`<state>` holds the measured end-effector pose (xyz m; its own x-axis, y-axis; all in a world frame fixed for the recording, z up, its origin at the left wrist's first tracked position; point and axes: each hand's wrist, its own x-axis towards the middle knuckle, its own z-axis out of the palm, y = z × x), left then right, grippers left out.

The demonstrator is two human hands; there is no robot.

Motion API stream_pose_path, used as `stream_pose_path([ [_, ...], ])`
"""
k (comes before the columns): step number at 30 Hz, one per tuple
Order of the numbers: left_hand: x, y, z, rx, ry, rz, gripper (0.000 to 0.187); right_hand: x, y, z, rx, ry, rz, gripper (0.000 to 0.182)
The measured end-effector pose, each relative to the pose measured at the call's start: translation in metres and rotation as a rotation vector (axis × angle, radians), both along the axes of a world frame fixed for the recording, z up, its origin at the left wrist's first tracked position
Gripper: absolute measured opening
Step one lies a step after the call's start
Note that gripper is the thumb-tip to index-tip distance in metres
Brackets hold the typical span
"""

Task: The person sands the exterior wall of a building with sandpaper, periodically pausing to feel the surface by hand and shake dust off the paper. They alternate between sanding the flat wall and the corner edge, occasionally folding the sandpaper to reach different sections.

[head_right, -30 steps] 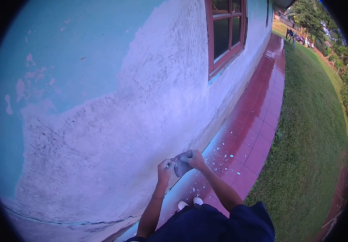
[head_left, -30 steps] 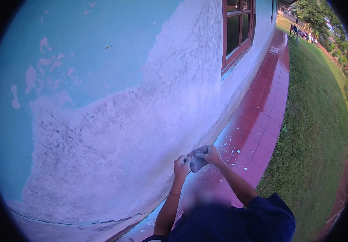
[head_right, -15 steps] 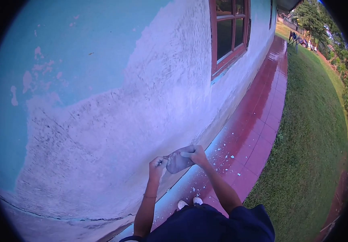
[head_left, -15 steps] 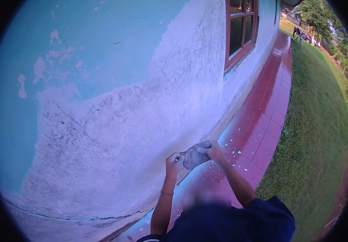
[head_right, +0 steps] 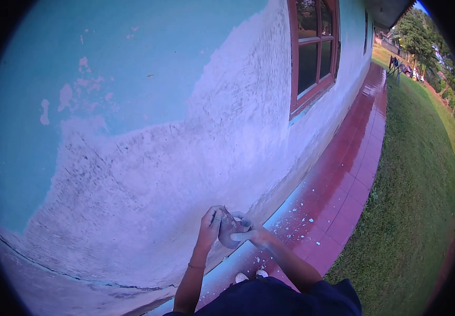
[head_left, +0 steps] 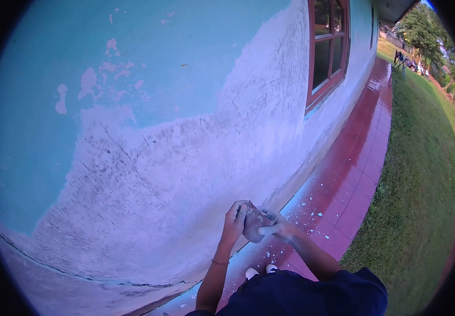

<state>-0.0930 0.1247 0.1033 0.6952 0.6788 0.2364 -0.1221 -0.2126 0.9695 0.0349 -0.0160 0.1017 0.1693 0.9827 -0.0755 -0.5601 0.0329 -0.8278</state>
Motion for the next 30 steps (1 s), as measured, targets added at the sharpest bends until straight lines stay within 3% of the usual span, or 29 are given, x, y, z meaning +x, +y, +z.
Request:
stream_pose_path([
  [5,-0.010,0.000,0.008,0.043,0.035,0.186,0.021,-0.021,0.010,0.014,-0.029,-0.097,-0.152,0.054],
  [8,-0.026,0.003,0.030,0.302,-0.014,0.359,0.020,-0.004,0.028,0.051,0.106,-0.133,-0.297,0.052],
  [11,-0.059,0.008,0.067,0.583,-0.089,0.439,0.018,0.039,0.057,0.131,0.314,-0.513,-0.693,0.055],
  [16,-0.131,0.013,0.110,0.914,-0.068,0.821,0.015,0.150,0.141,0.253,0.568,-1.032,-1.309,0.053],
  [19,-0.175,0.023,0.109,1.063,-0.024,1.062,0.015,0.167,0.191,0.281,0.347,-1.373,-1.341,0.060],
  [20,-0.187,0.028,0.102,1.063,-0.030,1.111,0.015,0.154,0.200,0.273,0.400,-1.332,-1.305,0.062],
  [23,-0.210,0.046,0.083,1.038,-0.042,1.226,0.017,0.060,0.198,0.206,0.481,-1.319,-1.156,0.066],
  [25,-0.217,0.053,0.075,0.994,-0.018,1.253,0.019,0.002,0.195,0.158,0.343,-1.380,-1.108,0.067],
  [28,-0.225,0.068,0.072,1.112,0.085,1.224,0.025,0.035,0.205,0.194,0.369,-1.305,-1.173,0.066],
  [30,-0.233,0.082,0.072,1.201,0.114,1.215,0.029,0.107,0.202,0.277,0.294,-1.104,-1.261,0.066],
])
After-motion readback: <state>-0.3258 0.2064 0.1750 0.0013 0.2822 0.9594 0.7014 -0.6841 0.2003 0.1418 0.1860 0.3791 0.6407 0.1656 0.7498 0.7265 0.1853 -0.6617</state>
